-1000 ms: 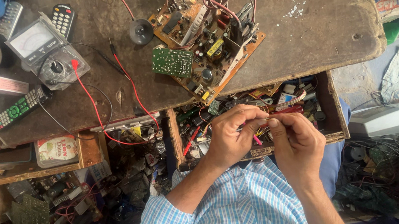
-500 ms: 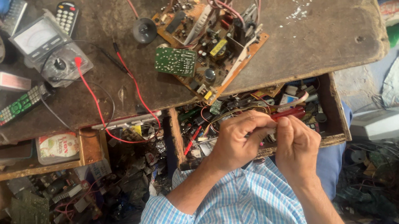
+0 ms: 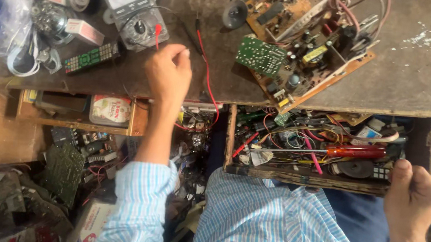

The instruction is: The person uses a soldering iron to reflow solder joints on a green circuit board, then flips the board and uses a screwdriver to probe and adjust components on the opposite side. The person also handles wires and a multimeter on the workbench.

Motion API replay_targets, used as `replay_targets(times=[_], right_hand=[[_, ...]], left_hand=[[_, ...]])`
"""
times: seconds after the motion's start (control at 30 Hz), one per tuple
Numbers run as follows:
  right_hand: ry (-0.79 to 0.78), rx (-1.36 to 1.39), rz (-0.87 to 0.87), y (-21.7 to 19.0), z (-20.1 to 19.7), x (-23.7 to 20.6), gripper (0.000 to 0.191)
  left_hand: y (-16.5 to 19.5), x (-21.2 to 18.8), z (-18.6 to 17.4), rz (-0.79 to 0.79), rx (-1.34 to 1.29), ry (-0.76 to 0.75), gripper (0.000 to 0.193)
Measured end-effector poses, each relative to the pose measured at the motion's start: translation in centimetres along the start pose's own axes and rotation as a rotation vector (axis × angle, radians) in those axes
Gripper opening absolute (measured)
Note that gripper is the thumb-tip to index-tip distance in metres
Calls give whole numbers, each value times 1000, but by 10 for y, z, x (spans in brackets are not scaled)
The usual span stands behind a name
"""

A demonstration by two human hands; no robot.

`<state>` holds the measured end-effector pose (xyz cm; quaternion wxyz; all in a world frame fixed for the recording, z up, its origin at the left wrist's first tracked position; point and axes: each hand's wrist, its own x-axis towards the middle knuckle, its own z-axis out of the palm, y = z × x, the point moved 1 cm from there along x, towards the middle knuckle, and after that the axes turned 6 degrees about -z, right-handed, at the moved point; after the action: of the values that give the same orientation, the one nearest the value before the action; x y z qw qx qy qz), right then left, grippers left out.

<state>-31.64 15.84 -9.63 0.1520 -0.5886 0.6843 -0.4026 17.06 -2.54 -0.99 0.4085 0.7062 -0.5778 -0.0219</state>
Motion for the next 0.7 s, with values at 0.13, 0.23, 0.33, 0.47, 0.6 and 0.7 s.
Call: replay_targets(times=[0.13, 0.23, 0.33, 0.47, 0.6, 0.7], right_hand=[[7, -184, -19, 5, 5, 2, 49], [29, -226, -88, -8, 15, 3, 45], [48, -318, -117, -22, 21, 5, 42], [47, -306, -112, -34, 19, 11, 42], [67, -305, -126, -40, 18, 13, 39], [77, -294, -140, -42, 18, 13, 40]], left_hand=[[15, 13, 9, 23, 103, -7, 16], [68, -2, 32, 256, -70, -14, 6], [119, -16, 63, 451, -127, -206, 16], [154, -10, 97, 602, 42, -261, 32], [161, 2, 118, 693, 331, -311, 44], [157, 5, 130, 745, 499, -360, 47]])
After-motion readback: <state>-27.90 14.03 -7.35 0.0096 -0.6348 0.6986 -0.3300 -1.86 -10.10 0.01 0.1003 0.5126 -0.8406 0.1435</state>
